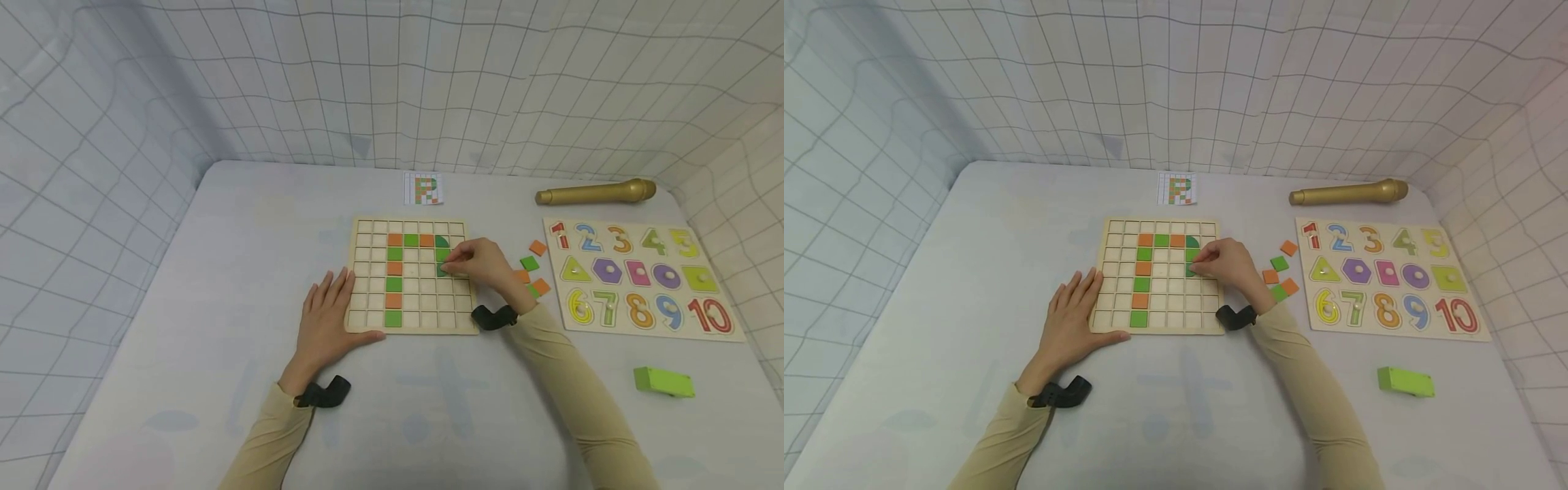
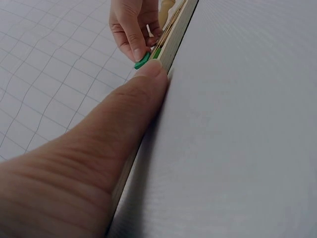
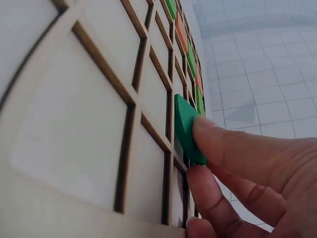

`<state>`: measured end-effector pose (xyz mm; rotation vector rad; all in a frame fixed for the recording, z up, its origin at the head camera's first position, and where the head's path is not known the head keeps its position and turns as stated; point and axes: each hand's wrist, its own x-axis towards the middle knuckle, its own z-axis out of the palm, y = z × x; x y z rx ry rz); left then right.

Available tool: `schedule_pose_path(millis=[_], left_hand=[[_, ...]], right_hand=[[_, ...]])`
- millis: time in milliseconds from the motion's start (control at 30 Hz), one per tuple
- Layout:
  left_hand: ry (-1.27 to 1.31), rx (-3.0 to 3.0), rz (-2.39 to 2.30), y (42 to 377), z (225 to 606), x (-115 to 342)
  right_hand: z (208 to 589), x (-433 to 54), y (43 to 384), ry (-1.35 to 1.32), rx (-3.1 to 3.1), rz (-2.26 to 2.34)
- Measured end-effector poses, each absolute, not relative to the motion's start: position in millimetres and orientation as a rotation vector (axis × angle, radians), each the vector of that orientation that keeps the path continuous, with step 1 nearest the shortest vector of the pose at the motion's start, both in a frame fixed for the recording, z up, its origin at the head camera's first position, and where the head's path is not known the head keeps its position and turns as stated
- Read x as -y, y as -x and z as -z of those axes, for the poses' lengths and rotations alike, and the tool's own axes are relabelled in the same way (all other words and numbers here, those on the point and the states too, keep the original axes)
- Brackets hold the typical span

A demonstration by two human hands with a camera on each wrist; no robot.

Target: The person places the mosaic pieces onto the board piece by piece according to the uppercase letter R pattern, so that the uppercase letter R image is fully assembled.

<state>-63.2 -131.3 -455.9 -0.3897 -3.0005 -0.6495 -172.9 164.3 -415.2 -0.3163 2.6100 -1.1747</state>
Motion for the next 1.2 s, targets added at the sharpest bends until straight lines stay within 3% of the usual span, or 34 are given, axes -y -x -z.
schedule_pose_path(millis=[533, 1200], left_hand=[[0.391, 3.007, 0.669, 62.2, 452.8, 130.5], [0.387, 3.012, 0.674, 61.9, 452.4, 130.2]], right_hand=[[411.3, -157.0, 166.4, 0.280, -2.697, 1.006], [410.4, -188.8, 166.4, 0.554, -2.717, 1.170]])
